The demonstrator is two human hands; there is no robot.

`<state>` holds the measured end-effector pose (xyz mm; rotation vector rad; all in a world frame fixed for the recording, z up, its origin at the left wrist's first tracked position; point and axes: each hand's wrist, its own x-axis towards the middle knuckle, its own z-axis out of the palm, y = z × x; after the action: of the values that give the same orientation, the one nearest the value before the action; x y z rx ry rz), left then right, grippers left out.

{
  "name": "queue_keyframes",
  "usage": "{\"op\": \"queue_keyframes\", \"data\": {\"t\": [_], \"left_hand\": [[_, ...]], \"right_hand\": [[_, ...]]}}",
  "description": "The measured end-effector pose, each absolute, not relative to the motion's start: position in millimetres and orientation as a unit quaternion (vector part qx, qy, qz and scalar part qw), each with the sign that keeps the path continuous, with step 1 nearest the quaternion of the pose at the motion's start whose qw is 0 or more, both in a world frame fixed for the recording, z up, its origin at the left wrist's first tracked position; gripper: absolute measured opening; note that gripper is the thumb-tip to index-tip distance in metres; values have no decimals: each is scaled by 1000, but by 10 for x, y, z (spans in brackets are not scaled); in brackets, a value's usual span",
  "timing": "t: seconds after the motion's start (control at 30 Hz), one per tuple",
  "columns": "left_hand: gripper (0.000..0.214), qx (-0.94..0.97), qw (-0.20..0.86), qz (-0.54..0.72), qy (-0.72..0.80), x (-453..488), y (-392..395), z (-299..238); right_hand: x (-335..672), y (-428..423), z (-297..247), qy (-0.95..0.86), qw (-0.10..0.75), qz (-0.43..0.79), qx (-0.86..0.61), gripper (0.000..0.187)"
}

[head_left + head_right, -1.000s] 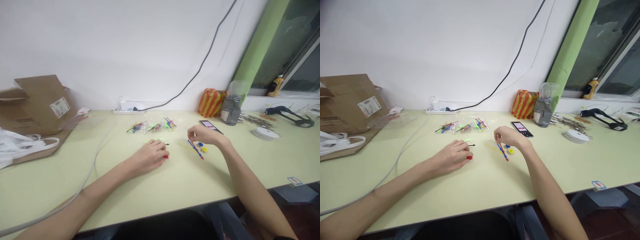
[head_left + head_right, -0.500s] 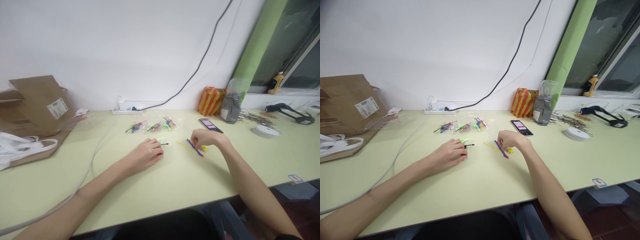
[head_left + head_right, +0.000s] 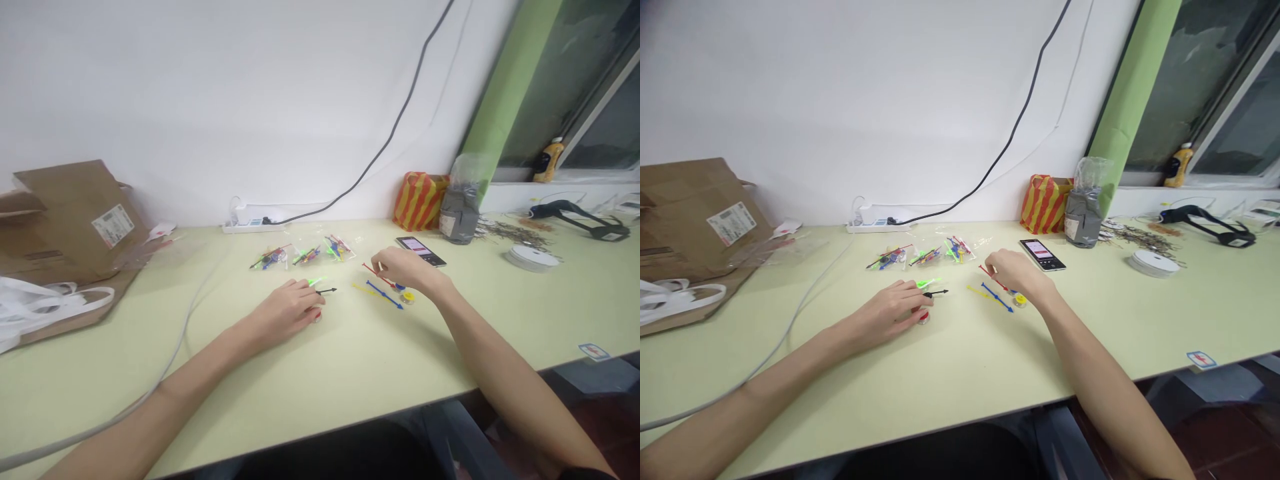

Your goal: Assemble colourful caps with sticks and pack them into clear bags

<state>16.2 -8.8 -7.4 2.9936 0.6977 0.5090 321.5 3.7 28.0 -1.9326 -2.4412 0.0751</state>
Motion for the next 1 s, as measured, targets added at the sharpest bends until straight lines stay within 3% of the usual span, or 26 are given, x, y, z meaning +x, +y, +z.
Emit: {"op": "queue_keyframes", "data": {"t": [0.13,0.27,0.37,0.5,0.67,1.0], "left_hand": [[30,945,-17,210,251,169,-100,-66],[44,927,-39,241,285,144,-70,-90],[41,930,-49,233,280,111,-41,-93],[19,947,-66,201,241,78,-25,-52],[34,962,-76,155,210,43,-21,4],[36,940,111,158,281,-29,-102,92]], "right_hand": [[3080,-20,346,-817,126,24,-562,15],[2816,-93,260,-861,226,213,-402,11],[2631,-136,121,-858,218,346,-309,14],[2536,-162,16,-844,193,415,-280,14],[2550,-183,40,-837,209,411,-295,20],[2463,-193,-53,-743,359,475,-308,48]]}}
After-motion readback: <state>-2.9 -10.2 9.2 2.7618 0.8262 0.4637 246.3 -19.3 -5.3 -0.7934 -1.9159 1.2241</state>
